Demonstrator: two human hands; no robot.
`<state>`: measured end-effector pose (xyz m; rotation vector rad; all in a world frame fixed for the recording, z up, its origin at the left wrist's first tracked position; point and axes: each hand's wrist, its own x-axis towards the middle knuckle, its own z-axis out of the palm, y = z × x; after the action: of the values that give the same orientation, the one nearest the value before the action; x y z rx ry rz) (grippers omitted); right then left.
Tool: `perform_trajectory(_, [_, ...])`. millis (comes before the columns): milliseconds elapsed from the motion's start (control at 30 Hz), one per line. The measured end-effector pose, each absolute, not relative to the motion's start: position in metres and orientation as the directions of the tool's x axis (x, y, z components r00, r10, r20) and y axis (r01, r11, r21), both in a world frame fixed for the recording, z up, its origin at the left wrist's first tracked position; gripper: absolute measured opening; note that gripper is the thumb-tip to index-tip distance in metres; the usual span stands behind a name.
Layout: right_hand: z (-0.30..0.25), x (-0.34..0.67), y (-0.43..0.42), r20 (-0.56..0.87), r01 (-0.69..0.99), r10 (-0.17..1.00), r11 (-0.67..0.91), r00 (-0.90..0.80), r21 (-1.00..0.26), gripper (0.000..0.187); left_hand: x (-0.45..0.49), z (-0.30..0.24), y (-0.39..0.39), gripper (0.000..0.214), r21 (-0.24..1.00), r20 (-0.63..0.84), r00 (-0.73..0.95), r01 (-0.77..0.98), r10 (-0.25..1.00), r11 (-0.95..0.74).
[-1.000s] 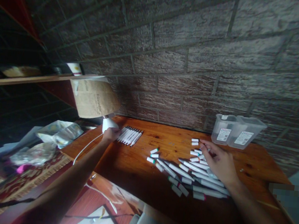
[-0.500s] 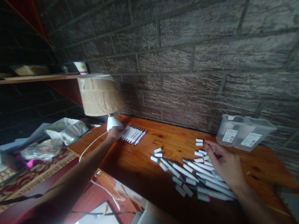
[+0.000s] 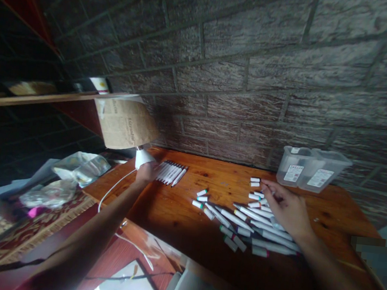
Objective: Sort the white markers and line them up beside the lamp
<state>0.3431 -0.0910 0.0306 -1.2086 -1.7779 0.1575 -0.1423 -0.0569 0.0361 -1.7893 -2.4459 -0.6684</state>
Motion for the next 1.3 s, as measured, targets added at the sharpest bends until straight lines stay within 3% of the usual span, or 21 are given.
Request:
perform_trajectory(67, [0.03,0.343,-0.091,0.618,0.662,0.784,0.498,-0.068,-0.559,0.035,-0.124,0.04,-0.059,0.034,0.278,0.308,-0.284,0.94,0.908,0.2])
perform_trajectory(167, [0.03,0.342,-0.091,0.618,0.668,0.783,0.501,-0.077,-0.551,0.035,-0.094,0.046,-0.06,0.032,0.11,0.286,-0.062,0.993,0.956,0.032])
perform_trajectory(467, [0.032,0.344,-0.092,0.624,0.642,0.778,0.515,-0.073,-0.568,0.033,-0.067,0.049,-0.063,0.025,-0.071,0.232,-0.112,0.989,0.966,0.131])
perform_trajectory(767, [0.035,0.342,-0.094,0.628,0.627,0.773,0.532,-0.086,-0.569,0.031,-0.069,0.049,-0.065,0.024,0.028,0.199,-0.149,0.989,0.969,0.147])
perform_trajectory(967, [0.034,0.342,-0.092,0.627,0.627,0.771,0.543,-0.108,-0.559,0.028,-0.058,0.051,-0.069,0.03,0.141,0.351,-0.02,0.989,0.936,-0.032])
perform_trajectory(1133, [0.036,0.335,-0.096,0.532,0.585,0.793,0.591,-0.297,-0.555,0.019,-0.005,0.048,-0.078,0.033,0.237,0.44,0.231,0.902,0.868,-0.361])
perform_trajectory(1300, [0.043,0.309,-0.119,0.414,0.528,0.719,0.692,-0.558,-0.492,0.015,0.042,0.036,-0.081,0.029,0.365,0.621,0.144,0.816,0.771,-0.447])
